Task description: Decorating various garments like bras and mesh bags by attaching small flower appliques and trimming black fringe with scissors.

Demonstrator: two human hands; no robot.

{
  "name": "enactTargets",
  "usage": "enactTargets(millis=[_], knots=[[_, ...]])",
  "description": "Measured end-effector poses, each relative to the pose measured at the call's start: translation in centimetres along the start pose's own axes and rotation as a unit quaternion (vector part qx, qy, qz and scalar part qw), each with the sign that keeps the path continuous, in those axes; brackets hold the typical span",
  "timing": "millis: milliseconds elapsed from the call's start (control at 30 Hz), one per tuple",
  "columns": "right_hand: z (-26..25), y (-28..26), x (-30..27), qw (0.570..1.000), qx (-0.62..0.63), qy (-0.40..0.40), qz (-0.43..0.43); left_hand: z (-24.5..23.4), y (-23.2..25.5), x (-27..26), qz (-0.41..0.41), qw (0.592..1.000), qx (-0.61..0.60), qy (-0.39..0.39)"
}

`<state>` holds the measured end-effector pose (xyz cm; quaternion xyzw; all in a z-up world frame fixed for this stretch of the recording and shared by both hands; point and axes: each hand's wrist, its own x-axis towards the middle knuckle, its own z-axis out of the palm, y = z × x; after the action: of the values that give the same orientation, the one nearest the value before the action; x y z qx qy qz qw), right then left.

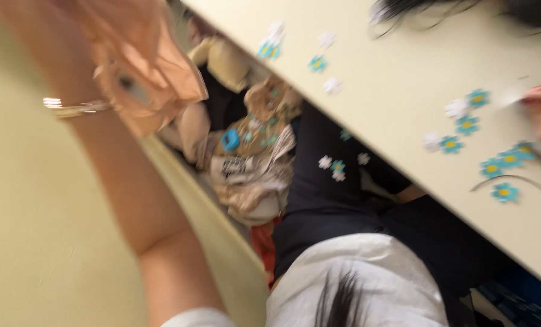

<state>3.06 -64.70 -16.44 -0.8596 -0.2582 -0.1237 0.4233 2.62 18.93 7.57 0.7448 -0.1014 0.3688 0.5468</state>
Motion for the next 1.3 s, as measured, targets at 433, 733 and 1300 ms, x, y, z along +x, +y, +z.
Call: enactTargets(millis=[433, 733, 1300], knots=[[-3.2, -20.7, 6.5, 0.991, -0.098, 0.057, -0.074, 28.3, 3.4, 8.3, 0.030, 0.955, -0.205, -0.213], [-3.8, -20.3, 6.8, 0.989, -0.095, 0.074, -0.082, 49.0, 15.9, 4.4, 0.034, 0.876, -0.319, -0.361], [-4.1, -18.3, 7.1, 0.932, 0.143, 0.271, 0.195, 56.1, 15.1, -11.0, -0.038, 0.783, -0.372, -0.497]])
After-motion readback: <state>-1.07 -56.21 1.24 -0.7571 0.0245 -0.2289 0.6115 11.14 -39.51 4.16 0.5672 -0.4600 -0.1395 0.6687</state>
